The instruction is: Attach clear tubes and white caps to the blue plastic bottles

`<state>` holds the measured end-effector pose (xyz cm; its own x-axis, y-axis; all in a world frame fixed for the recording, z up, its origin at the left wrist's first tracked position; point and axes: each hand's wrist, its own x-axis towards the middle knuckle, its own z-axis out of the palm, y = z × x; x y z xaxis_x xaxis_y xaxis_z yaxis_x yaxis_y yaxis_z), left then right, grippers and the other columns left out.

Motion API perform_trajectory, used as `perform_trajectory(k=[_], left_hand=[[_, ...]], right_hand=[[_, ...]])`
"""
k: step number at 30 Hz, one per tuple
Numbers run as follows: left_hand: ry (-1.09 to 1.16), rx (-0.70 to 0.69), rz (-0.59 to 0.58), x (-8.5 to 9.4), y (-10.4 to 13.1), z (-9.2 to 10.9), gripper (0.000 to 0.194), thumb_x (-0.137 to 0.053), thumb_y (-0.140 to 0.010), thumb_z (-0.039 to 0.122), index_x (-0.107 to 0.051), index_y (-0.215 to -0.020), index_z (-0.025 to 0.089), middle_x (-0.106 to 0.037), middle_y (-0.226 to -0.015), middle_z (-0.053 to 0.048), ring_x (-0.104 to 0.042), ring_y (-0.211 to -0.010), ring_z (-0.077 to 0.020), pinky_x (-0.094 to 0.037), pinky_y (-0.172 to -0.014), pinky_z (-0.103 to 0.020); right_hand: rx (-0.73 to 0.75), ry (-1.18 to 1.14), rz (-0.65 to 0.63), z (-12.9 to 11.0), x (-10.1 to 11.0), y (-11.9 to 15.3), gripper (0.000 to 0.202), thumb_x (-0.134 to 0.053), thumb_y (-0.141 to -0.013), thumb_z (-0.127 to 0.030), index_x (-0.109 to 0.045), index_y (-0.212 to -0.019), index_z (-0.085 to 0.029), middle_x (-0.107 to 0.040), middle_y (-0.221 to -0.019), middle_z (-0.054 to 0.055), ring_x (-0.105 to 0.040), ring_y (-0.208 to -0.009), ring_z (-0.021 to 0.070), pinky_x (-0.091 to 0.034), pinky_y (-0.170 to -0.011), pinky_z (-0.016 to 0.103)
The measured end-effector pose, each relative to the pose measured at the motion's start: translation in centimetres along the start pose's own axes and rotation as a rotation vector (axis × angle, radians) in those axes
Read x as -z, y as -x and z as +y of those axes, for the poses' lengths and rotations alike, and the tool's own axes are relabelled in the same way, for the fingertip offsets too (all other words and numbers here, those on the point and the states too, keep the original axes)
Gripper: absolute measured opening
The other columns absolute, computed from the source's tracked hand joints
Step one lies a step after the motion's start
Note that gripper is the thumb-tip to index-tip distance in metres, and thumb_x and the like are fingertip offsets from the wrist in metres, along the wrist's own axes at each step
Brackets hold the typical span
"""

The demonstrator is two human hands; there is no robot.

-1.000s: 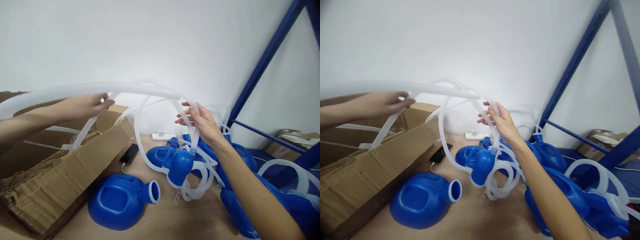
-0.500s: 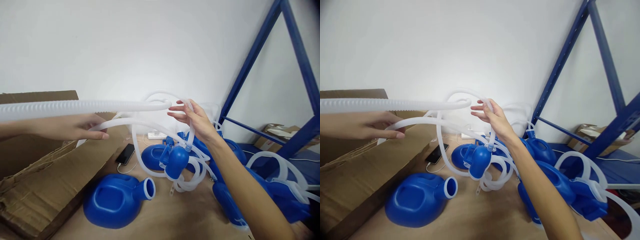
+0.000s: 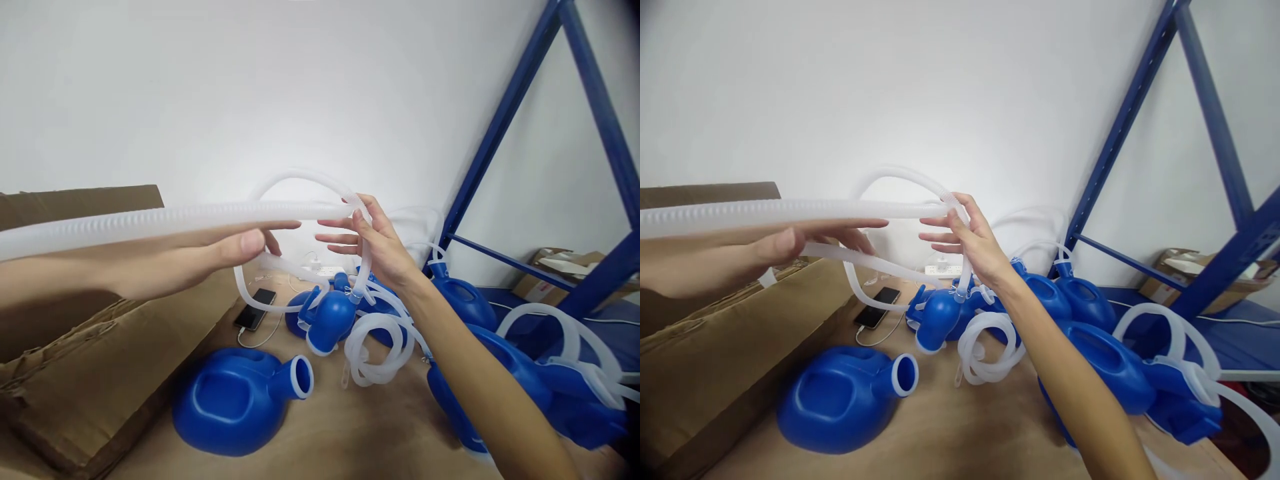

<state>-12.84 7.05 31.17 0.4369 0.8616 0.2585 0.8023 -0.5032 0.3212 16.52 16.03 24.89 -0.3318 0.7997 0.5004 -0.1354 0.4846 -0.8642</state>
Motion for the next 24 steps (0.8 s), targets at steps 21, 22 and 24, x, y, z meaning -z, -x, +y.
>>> perform_trajectory(k=[21, 22, 24], left_hand=[[0.720, 0.495, 0.016, 0.9, -1.7, -1.0, 0.083, -0.030, -0.102, 0.070, -0.064, -0.150, 0.013, -0.087, -0.101, -0.013, -0.080, -0.102, -0.0388, -0.067, -0.071, -0.041], [0.711, 0.489, -0.013, 1.1, -1.4, -1.7, 0.084, -0.030, -0.101, 0.070, -0.065, -0.150, 0.012, -0.087, -0.102, -0.014, -0.080, -0.100, -0.0393, -0.066, -0.067, -0.041], [0.670, 0.490, -0.059, 1.1, -0.9, -3.2, 0.085, -0.030, -0.098, 0.071, -0.067, -0.148, 0.013, -0.086, -0.109, -0.015, -0.080, -0.099, -0.0399, -0.066, -0.064, -0.042]], right_hand=[[0.374, 0.005, 0.647, -5.1, 7.3, 0.8, 0.054, -0.086, -0.081, -0.067, -0.060, -0.120, -0.041, -0.063, -0.088, -0.005, -0.067, -0.068, 0.0167, -0.041, -0.052, 0.027], [0.389, -0.019, 0.674, -5.2, 8.0, 0.9, 0.058, -0.089, -0.077, -0.066, -0.061, -0.119, -0.039, -0.062, -0.087, -0.005, -0.066, -0.067, 0.0158, -0.040, -0.052, 0.026], [0.426, -0.051, 0.706, -5.3, 9.3, 1.1, 0.065, -0.095, -0.069, -0.065, -0.062, -0.118, -0.039, -0.061, -0.088, -0.005, -0.062, -0.066, 0.0144, -0.038, -0.052, 0.025]])
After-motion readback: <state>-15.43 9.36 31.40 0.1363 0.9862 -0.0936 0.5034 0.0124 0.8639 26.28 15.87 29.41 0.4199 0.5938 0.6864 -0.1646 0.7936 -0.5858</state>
